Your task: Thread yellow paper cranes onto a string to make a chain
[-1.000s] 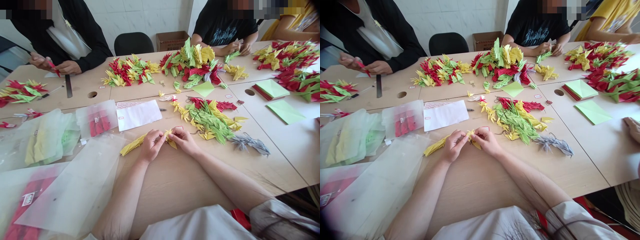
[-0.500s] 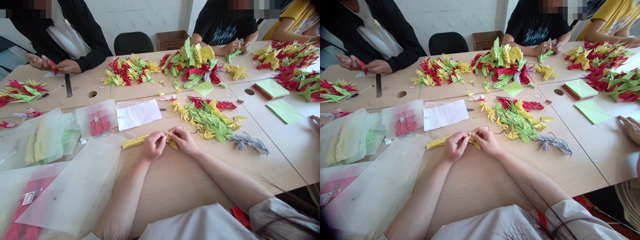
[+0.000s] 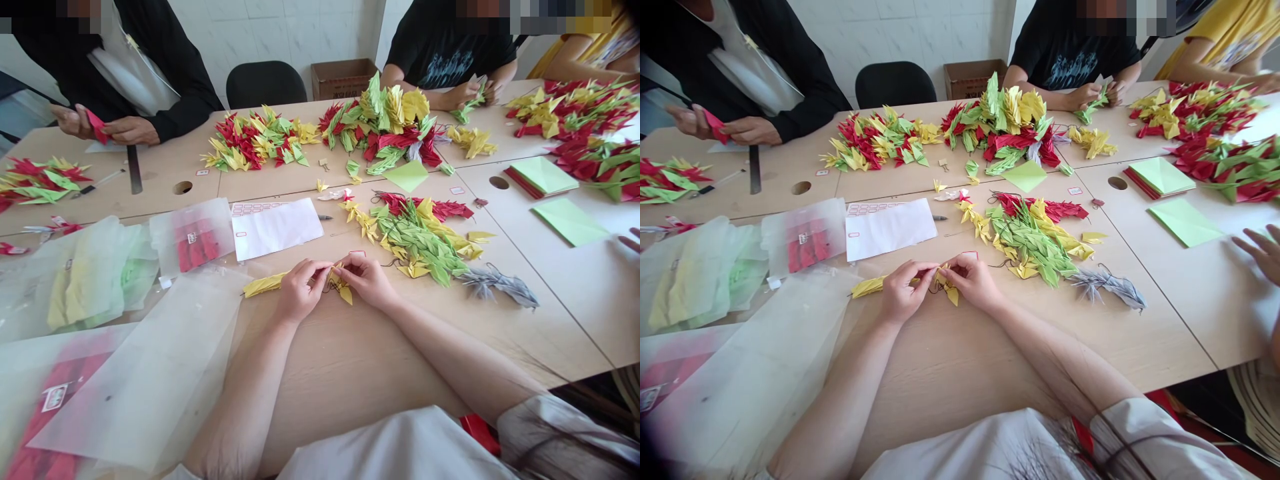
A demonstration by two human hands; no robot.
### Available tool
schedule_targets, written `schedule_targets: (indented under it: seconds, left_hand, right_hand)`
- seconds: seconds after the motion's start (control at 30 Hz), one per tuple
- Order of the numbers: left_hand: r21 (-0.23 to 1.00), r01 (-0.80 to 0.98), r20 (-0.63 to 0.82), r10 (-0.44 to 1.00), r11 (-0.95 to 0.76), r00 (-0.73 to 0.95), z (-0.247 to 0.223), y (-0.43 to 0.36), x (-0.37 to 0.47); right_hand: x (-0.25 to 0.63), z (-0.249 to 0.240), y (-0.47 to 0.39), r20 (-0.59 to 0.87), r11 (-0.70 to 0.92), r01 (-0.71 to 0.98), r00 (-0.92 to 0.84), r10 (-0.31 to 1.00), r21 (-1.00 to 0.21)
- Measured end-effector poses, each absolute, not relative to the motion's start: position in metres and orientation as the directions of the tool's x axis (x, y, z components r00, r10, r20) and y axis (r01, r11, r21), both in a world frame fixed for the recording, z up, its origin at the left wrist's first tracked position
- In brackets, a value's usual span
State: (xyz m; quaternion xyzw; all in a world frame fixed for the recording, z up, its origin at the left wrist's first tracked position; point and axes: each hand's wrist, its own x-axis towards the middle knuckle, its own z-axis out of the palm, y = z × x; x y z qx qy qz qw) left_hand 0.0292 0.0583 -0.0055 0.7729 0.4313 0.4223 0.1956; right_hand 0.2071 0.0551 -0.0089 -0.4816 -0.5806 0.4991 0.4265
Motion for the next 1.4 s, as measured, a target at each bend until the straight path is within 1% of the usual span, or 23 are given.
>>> schedule_targets:
  seconds: [0.23, 0.47, 0.93, 1.1, 1.23, 1.3, 1.4]
  left_hand:
    - [0.7, 0.497, 0.454, 0.857, -0.513, 0.245, -0.0058, 0.0571, 0.0302]
    - [0.744, 0.462, 0.422, 0.876, -0.482, 0.233, -0.0054, 0.0557, 0.0316]
    - [0.764, 0.453, 0.386, 0.888, -0.46, 0.251, -0.005, 0.0544, 0.0344]
    - [0.685, 0.497, 0.456, 0.845, -0.533, 0.278, -0.0036, 0.0545, 0.0319]
    - [0.601, 0.582, 0.485, 0.828, -0.549, 0.281, -0.001, 0.0556, 0.03]
    - [0.547, 0.646, 0.478, 0.832, -0.533, 0.281, -0.0015, 0.0571, 0.0302]
    - [0.517, 0.683, 0.477, 0.837, -0.515, 0.27, -0.0037, 0.0594, 0.0309]
  right_hand:
    - [0.2078, -0.006, 0.0541, 0.016, 0.043, 0.134, -0.195, 0.981, -0.99]
    - [0.2081, -0.0054, 0.0536, 0.04, 0.068, 0.15, -0.179, 0.983, -0.986]
    - [0.2098, -0.0058, 0.0516, 0.056, 0.086, 0.162, -0.183, 0.982, -0.983]
    - [0.2094, -0.0061, 0.0516, 0.051, 0.076, 0.164, -0.152, 0.987, -0.984]
    - [0.2082, -0.007, 0.0534, -0.033, -0.032, 0.011, -0.096, 0.995, -0.999]
    - [0.2078, -0.0074, 0.0544, -0.029, -0.033, -0.045, -0.102, 0.994, -0.998]
    - [0.2076, -0.008, 0.0545, 0.013, 0.008, -0.04, -0.133, 0.991, -0.999]
